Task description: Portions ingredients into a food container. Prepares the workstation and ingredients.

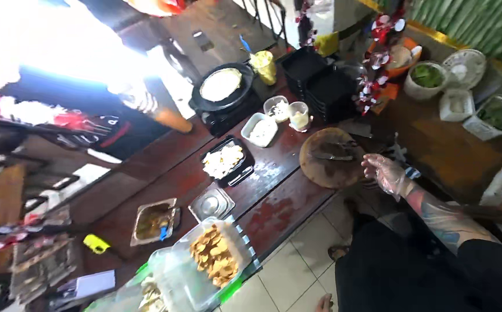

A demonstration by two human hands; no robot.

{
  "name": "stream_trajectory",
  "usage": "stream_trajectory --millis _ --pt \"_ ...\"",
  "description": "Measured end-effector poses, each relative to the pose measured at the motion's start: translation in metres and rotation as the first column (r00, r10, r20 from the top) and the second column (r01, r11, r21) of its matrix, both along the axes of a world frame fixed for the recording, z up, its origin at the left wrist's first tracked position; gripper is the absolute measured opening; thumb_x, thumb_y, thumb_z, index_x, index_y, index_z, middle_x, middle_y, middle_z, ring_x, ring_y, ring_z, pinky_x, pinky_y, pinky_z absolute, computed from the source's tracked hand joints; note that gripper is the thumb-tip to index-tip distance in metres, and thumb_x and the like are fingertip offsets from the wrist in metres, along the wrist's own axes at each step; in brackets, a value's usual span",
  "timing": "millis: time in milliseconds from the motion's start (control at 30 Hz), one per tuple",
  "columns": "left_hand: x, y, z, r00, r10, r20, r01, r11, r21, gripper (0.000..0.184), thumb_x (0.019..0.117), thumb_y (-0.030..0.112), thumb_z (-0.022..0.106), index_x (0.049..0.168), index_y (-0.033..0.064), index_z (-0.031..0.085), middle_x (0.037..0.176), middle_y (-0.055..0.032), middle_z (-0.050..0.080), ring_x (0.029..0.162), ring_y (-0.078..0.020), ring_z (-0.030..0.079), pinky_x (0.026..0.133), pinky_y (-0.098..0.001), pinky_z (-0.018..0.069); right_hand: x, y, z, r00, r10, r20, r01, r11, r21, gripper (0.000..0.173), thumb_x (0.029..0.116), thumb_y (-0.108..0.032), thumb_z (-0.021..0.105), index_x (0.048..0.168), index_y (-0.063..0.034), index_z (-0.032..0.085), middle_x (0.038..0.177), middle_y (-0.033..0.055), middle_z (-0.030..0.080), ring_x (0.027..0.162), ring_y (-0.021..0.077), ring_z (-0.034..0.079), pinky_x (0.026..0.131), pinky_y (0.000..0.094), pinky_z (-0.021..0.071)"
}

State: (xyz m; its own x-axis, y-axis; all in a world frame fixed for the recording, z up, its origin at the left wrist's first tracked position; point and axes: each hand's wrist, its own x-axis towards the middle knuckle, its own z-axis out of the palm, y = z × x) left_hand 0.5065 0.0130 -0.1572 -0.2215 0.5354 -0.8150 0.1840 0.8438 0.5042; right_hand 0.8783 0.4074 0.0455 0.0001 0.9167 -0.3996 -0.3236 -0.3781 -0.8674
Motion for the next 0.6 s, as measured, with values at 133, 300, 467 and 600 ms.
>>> stream_trajectory --millis 133,300,467,600 --pt "0.031 0.088 0.010 0.998 -0.064 0.019 0.061 0.986 0.156 0.040 0.1014 0.031 0.063 0.124 -0.0014 0.065 0.111 -0.0199 0.071 0.098 -0.0297 0.070 0.090 -0.0509 0.0569 0.073 -0.002 -0.004 0.992 -0.122 -0.008 0.123 0.992 0.012 0.036 0.1078 -0.027 0.050 0.138 -0.0076 0.057 0.113 0.0083 0.069 0.084 0.0171 0.068 0.079 0.0350 0.0591" --pt "0.107 0.221 0.045 0.974 -0.155 0.166 0.104 0.955 0.276 0.039 0.1001 0.023 0.065 0.132 0.0007 0.062 0.124 -0.0172 0.068 0.107 -0.0268 0.069 0.093 -0.0454 0.0577 0.173 0.023 -0.030 0.970 -0.240 -0.043 0.240 0.971 -0.019 0.037 0.1077 -0.028 0.050 0.139 -0.0080 0.056 0.115 0.0093 0.069 0.087 0.0179 0.068 0.080 0.0353 0.0583" --pt "0.230 0.340 0.115 0.831 -0.420 0.365 0.295 0.889 0.351 0.040 0.0990 0.021 0.067 0.132 0.0003 0.061 0.119 -0.0172 0.070 0.104 -0.0282 0.069 0.093 -0.0456 0.0576 0.268 0.089 -0.059 0.966 -0.257 -0.011 0.257 0.966 0.009 0.039 0.1089 -0.028 0.048 0.139 -0.0047 0.055 0.118 0.0106 0.069 0.091 0.0182 0.069 0.084 0.0349 0.0590" --pt "0.338 0.460 0.173 0.664 -0.666 0.341 0.416 0.707 0.572 0.038 0.1012 0.018 0.062 0.134 -0.0007 0.059 0.121 -0.0171 0.069 0.108 -0.0309 0.069 0.098 -0.0487 0.0572 0.324 0.127 -0.079 0.951 -0.308 -0.037 0.309 0.951 0.021 0.038 0.1082 -0.026 0.049 0.138 -0.0036 0.057 0.115 0.0109 0.070 0.085 0.0184 0.070 0.080 0.0353 0.0608"
